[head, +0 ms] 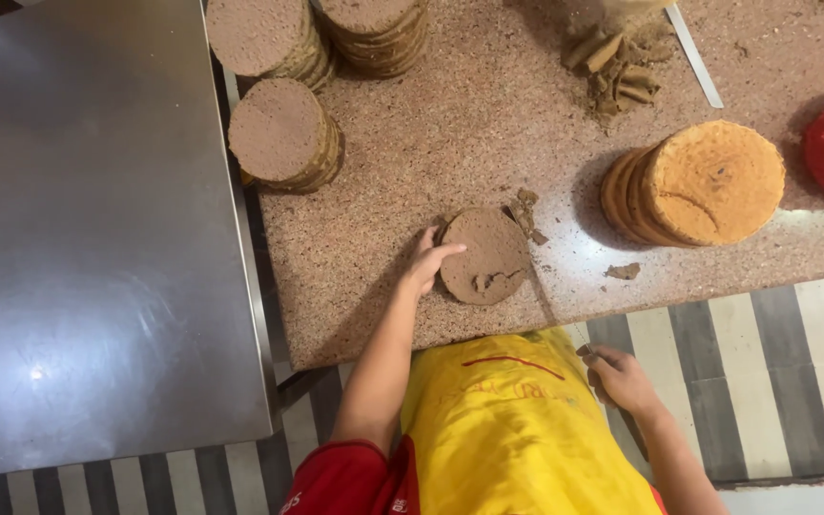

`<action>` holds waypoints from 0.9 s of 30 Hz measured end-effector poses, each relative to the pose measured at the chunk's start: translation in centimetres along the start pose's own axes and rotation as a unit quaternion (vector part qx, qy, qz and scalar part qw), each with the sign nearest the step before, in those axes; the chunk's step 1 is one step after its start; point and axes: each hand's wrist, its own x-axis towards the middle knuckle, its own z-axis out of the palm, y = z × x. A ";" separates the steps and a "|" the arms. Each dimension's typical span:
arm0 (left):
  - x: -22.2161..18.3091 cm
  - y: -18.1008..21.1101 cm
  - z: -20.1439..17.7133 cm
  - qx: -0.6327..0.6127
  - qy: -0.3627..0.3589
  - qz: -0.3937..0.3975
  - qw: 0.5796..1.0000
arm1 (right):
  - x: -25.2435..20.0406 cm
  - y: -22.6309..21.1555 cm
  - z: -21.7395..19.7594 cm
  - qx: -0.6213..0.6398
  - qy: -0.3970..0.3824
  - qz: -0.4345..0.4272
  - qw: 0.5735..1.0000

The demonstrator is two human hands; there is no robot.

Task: Trim and level circular sponge cake layers using a large knife on a counter.

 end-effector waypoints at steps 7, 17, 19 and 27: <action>0.2 -0.8 1.4 -0.123 -0.094 -0.035 0.987 | 0.1 -0.4 -0.4 0.011 -0.008 -0.004 1.000; -3.5 2.3 -2.0 -0.304 -0.034 -0.045 0.951 | 0.7 2.6 -2.4 -0.011 0.042 -0.060 0.997; -6.5 6.7 -4.6 -0.312 0.042 -0.039 0.948 | 0.9 3.0 -2.5 0.004 0.048 -0.061 0.997; -1.8 17.9 -20.2 -0.414 0.196 0.206 0.865 | 1.1 1.1 -0.1 -0.195 0.088 -0.093 0.972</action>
